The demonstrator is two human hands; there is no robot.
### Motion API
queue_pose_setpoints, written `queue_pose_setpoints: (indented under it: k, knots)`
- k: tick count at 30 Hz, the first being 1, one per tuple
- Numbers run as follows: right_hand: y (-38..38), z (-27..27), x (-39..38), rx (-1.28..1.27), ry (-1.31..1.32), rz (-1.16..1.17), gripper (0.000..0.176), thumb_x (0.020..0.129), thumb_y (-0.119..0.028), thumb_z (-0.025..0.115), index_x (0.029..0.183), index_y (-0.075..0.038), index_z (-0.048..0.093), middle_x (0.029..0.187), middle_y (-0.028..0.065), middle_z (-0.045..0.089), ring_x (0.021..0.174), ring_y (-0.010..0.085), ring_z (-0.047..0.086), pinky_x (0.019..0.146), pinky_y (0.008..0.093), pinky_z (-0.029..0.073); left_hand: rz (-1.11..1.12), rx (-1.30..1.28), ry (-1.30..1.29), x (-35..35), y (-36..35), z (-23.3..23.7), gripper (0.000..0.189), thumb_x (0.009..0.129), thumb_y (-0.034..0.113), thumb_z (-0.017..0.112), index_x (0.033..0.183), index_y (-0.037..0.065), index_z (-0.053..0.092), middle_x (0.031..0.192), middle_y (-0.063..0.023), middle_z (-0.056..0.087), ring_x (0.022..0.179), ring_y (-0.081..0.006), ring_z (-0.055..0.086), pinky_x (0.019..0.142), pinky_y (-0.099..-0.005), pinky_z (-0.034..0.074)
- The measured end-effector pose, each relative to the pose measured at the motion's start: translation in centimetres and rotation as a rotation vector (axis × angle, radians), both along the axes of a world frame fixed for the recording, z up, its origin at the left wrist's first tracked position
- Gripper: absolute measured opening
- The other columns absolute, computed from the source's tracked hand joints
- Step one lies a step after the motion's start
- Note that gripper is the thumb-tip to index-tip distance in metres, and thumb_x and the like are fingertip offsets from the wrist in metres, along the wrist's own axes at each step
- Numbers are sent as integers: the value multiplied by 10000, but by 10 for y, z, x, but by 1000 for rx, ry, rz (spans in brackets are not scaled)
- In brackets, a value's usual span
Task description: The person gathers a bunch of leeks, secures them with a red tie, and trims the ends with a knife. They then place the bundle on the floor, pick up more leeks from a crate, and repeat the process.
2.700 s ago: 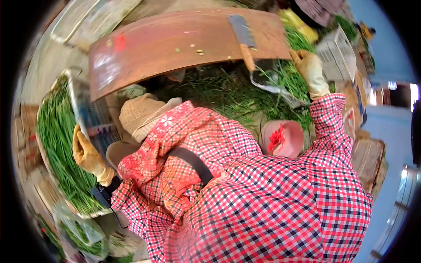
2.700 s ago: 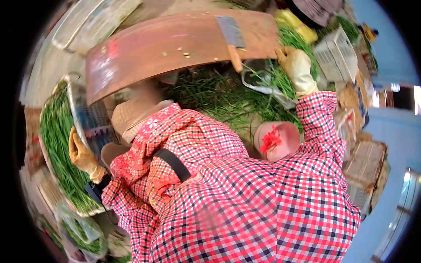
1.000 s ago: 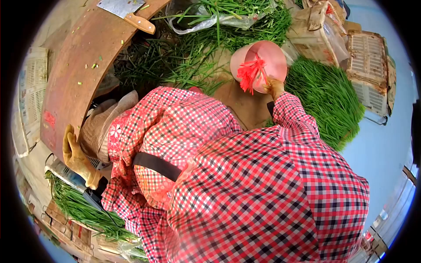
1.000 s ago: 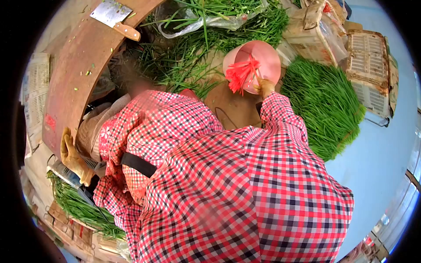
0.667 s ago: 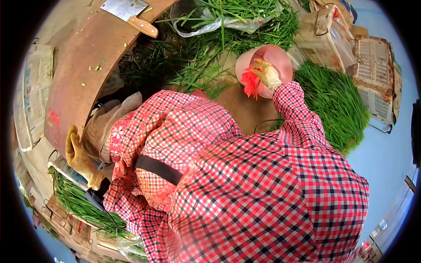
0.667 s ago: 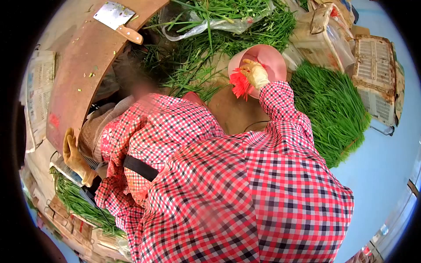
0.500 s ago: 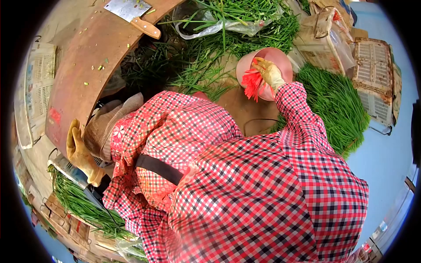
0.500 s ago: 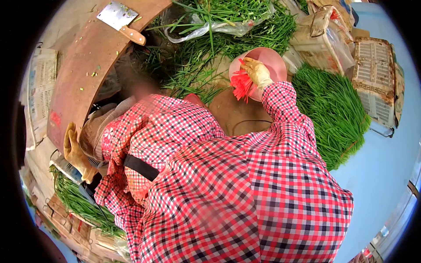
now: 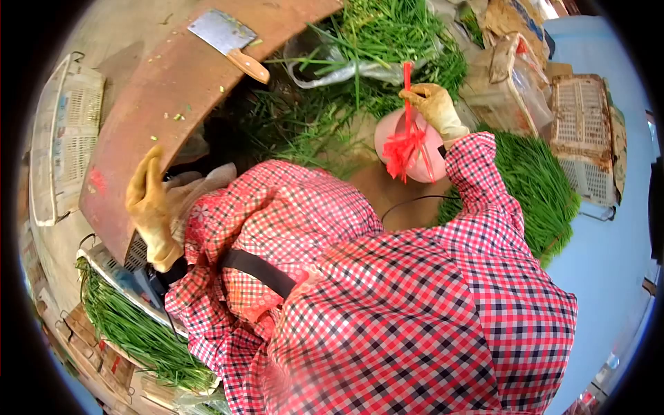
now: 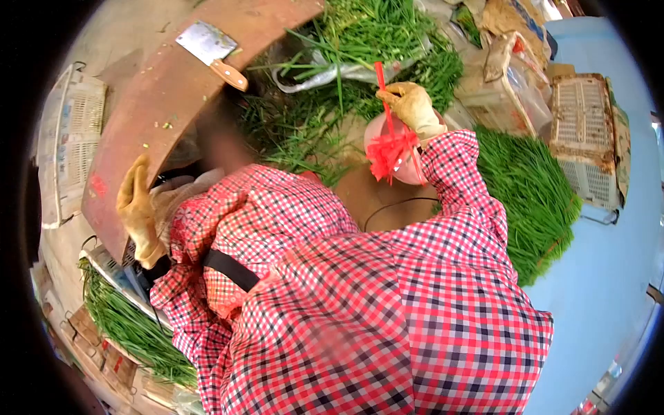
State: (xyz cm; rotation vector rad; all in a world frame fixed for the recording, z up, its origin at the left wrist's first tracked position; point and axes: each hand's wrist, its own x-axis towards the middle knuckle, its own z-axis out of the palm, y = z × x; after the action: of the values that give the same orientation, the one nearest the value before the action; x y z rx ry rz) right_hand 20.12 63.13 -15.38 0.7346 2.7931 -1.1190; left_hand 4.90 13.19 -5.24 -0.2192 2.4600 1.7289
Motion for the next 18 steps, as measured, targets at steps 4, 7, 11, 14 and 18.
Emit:
queue_pose_setpoints:
  k: [4,7,11,14,18]
  knots:
    - [-54,76,-87,-513,185,175,263,908,-267,690,1035,-40,726,812,83,705,721,146,664,617,261,522,-426,-60,237,-5,17,2,313,980,177,607,1234,-4,623,1086,-82,671,961,-151,630,856,-256,490]
    - [-121,147,-145,-883,122,203,234,932,-246,676,996,-28,730,869,71,726,693,127,674,633,256,535,-476,321,196,-17,52,1,323,1000,216,585,1225,-13,627,1111,-83,664,963,-138,622,834,-270,503]
    - [-206,160,-195,-1063,183,365,187,928,-178,670,983,-2,706,866,88,721,623,113,662,526,224,512,-426,422,202,-13,76,29,308,994,214,597,1140,-49,663,1013,-96,709,912,-163,659,821,-264,513]
    - [-255,147,-220,-1011,189,440,211,928,-213,678,970,-10,712,850,63,722,655,97,666,561,210,506,-175,514,55,-16,58,20,295,959,231,653,1071,-41,676,903,-94,723,777,-127,666,700,-243,529]
    - [-293,136,-231,-869,180,526,237,935,-243,671,1004,-21,717,870,67,723,696,109,678,607,221,520,-100,368,41,-16,17,17,274,954,228,657,1027,-35,674,874,-93,718,703,-120,639,645,-240,518]
